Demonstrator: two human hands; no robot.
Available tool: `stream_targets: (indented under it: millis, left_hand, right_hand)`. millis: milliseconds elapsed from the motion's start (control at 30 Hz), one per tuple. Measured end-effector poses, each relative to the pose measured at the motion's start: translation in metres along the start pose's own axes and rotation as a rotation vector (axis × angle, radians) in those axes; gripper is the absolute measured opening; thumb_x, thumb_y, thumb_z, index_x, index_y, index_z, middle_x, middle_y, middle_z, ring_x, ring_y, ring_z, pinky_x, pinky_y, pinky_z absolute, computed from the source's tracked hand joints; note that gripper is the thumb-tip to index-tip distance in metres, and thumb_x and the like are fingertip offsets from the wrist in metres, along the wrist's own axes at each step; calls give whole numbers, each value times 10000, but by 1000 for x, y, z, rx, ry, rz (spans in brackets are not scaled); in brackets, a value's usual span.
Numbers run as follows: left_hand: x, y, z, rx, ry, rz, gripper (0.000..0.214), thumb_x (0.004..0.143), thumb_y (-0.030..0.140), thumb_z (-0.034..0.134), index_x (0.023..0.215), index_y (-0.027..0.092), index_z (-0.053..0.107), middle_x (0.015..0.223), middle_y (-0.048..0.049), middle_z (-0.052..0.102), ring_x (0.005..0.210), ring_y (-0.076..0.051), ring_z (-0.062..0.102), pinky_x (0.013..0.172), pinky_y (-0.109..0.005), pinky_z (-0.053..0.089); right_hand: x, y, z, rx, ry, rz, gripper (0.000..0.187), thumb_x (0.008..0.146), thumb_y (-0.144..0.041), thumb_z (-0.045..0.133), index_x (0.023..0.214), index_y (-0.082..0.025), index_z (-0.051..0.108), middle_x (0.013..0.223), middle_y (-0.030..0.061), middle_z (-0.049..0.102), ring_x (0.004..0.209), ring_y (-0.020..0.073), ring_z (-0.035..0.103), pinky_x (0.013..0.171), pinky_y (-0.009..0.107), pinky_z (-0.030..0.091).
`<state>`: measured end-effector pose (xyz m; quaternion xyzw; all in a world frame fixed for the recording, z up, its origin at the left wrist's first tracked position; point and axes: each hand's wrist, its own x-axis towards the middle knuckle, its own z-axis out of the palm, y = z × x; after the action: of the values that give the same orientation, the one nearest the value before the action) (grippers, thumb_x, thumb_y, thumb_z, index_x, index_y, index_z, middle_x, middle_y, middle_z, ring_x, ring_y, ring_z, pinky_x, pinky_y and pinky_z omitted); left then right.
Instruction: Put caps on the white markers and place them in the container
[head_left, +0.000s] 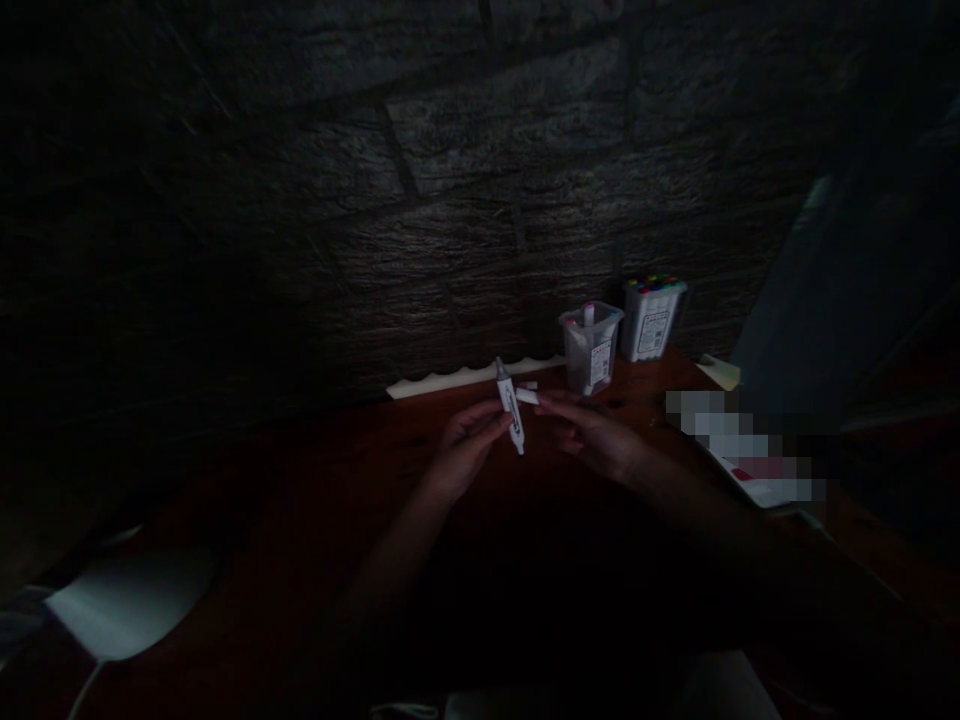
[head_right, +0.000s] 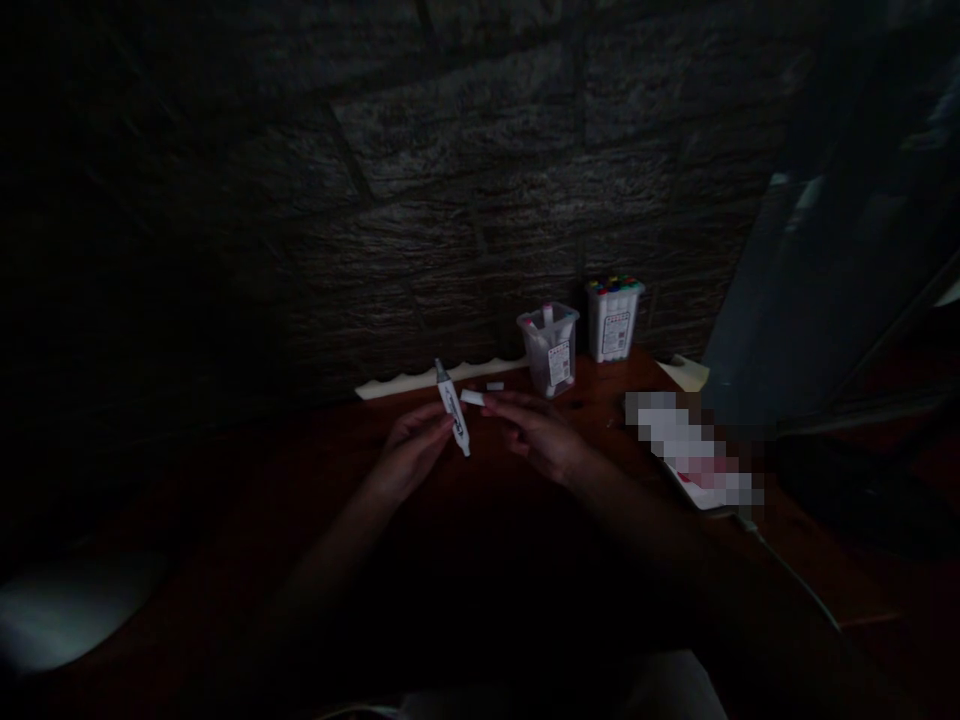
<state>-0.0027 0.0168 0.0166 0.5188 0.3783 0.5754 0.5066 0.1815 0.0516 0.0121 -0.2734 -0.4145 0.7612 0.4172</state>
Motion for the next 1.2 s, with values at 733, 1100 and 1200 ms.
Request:
stream_targets:
  millis: [733, 1100, 1200]
  left_hand:
    - [0, 1, -3, 78, -23, 28, 245, 733, 290, 762, 953, 184, 739, 1105, -80, 721, 1067, -233, 642, 973, -376, 458]
    - [-5, -2, 5, 238, -89, -17, 256, 698, 266, 778, 937, 187, 730, 992, -49, 746, 924, -196, 680, 906, -364, 503]
    - [-3, -3, 4, 260, -74, -12, 255, 708, 278, 774, 947, 199, 735, 1003, -43, 746, 938, -191, 678, 909, -349, 500]
  right_hand:
    - [-2, -12, -4, -359, 177, -181, 308, 679, -479, 756, 862, -231, 760, 800, 18, 711, 557, 76, 460, 491, 214, 324]
    - [-5, -10, 2, -486, -73, -395, 217, 694, -362, 767, 885, -262, 749, 926, 0, 737, 871, 164, 653, 871, 359, 485]
    - [-4, -14, -2, -466, -30, -404, 202, 690, -377, 771, 849, -257, 746, 885, -12, 731, 802, 138, 642, 782, 299, 498]
